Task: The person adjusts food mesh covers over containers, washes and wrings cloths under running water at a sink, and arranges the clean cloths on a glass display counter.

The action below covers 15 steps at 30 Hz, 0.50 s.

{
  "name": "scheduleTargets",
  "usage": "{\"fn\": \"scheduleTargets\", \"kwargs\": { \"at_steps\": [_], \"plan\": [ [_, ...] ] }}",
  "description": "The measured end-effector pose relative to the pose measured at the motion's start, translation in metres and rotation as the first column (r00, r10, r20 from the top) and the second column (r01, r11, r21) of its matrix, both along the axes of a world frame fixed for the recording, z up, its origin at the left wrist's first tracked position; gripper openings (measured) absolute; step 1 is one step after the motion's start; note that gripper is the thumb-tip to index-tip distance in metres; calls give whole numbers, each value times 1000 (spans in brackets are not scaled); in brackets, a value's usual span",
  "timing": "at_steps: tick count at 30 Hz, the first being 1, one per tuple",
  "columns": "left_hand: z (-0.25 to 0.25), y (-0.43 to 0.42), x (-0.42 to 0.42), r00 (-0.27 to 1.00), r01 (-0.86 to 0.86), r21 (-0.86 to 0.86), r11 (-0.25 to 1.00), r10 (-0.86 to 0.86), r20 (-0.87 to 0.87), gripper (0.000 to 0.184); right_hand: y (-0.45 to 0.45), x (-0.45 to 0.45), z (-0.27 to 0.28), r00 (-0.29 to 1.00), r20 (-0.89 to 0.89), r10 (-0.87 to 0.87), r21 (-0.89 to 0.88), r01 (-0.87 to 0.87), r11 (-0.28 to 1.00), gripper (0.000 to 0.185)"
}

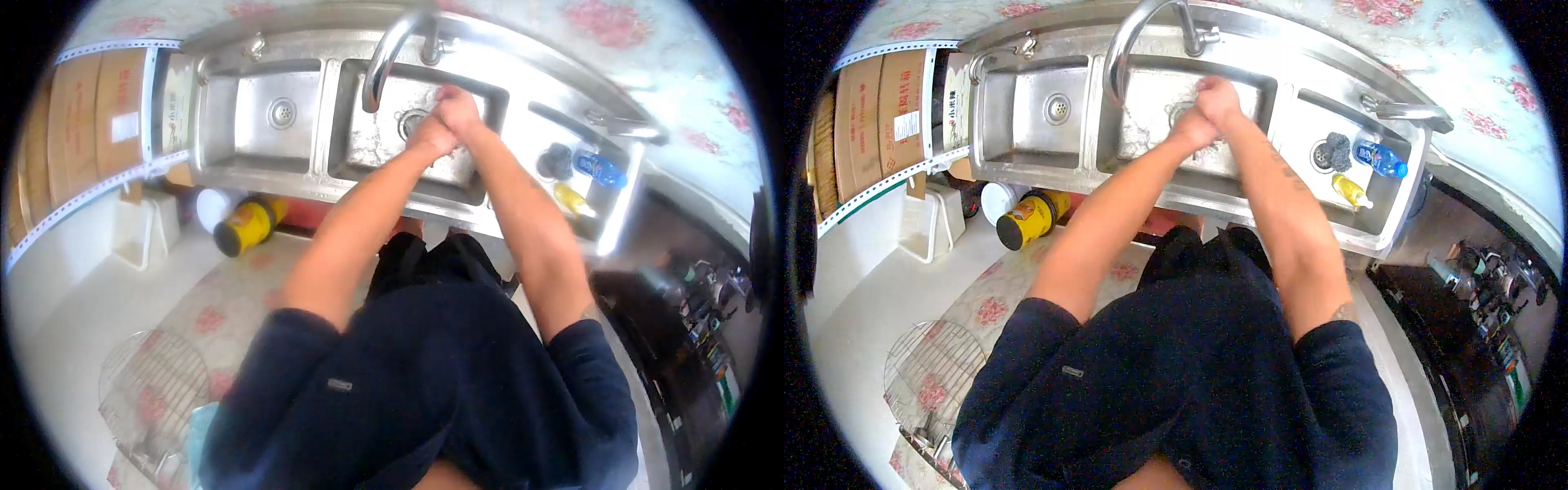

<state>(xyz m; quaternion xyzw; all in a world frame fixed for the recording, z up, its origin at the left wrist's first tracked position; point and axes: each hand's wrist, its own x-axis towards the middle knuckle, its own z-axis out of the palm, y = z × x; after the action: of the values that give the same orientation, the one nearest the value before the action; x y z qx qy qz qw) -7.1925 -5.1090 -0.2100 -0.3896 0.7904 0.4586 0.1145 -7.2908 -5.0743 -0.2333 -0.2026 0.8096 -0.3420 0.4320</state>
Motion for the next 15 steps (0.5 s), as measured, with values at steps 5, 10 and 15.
{"fn": "scheduleTargets", "kwargs": {
  "at_steps": [5, 10, 15],
  "plan": [
    [-16, 0, 28, 924, 378, -355, 855, -371, 93, 23, 18, 18, -75, 972, -187, -144, 432, 213, 876, 35],
    [-10, 4, 37, 854, 338, -659, 671, -514, -85, 14, 21, 29, -51, 384, 474, -792, 230, 815, 532, 34],
    [5, 5, 39, 846, 372, -708, 600, -533, -7, 12, 19, 5, -3, 211, 660, -721, 227, 858, 460, 43]
  ]
}}
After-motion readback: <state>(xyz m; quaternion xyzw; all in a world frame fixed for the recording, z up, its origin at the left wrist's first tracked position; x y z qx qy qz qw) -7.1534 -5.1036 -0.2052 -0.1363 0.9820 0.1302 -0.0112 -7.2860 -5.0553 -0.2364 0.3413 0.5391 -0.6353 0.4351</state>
